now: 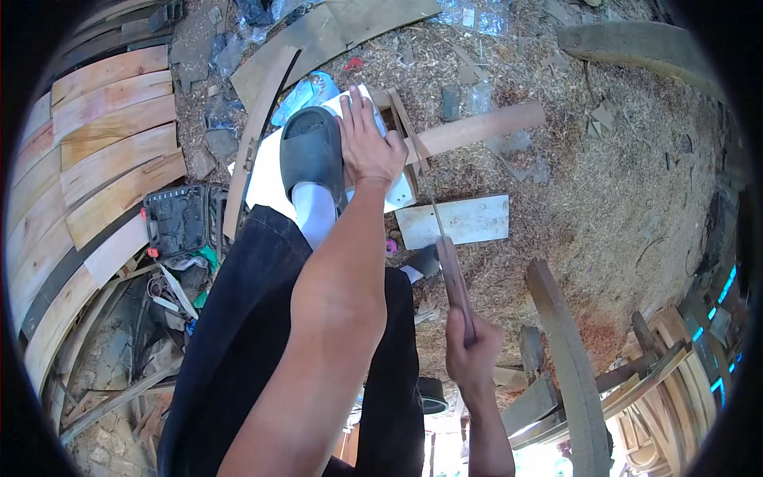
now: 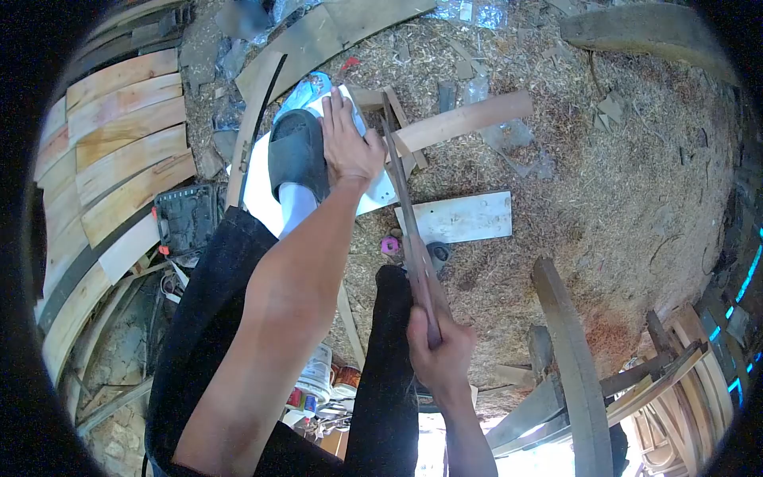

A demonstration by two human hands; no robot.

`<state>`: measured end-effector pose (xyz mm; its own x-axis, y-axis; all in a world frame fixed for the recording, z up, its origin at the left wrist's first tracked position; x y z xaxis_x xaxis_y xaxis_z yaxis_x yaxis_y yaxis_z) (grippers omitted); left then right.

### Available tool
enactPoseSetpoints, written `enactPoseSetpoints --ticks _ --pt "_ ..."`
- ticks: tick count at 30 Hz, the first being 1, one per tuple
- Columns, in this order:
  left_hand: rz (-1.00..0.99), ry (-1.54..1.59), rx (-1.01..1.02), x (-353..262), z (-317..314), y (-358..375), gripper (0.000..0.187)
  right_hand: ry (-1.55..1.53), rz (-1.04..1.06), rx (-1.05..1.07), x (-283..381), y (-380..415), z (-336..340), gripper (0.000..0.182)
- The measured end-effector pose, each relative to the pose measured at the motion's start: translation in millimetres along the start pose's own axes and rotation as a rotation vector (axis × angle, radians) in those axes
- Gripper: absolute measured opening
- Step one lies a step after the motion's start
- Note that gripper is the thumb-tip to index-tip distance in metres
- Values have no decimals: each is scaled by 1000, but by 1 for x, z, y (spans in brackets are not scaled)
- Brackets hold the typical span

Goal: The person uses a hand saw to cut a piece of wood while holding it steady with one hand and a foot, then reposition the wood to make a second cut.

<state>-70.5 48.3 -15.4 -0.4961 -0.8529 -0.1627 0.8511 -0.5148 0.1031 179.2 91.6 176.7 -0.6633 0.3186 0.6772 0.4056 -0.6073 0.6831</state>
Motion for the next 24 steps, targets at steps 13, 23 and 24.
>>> enactPoseSetpoints --ticks 13,23,24 --pt "-9 23 1 0 -1 0 73 38 167 -73 12 -155 -78 51" --pt "-17 48 -68 0 2 2 69 -51 -76 -13 -19 17 10 25" --pt "-17 45 -71 -1 3 2 69 28 -42 15 -18 15 9 24"
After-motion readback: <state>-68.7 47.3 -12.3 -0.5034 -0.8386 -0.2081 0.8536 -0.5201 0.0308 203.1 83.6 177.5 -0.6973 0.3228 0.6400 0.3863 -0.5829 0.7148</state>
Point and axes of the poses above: each hand's wrist, its own y-axis away from the middle knuckle, its own z-axis out of the back of the hand, x = y × z, the point moved 9 cm from there along -y, towards the middle knuckle, and after that the axes turned 15 degrees about -y, right-handed, at the moved point
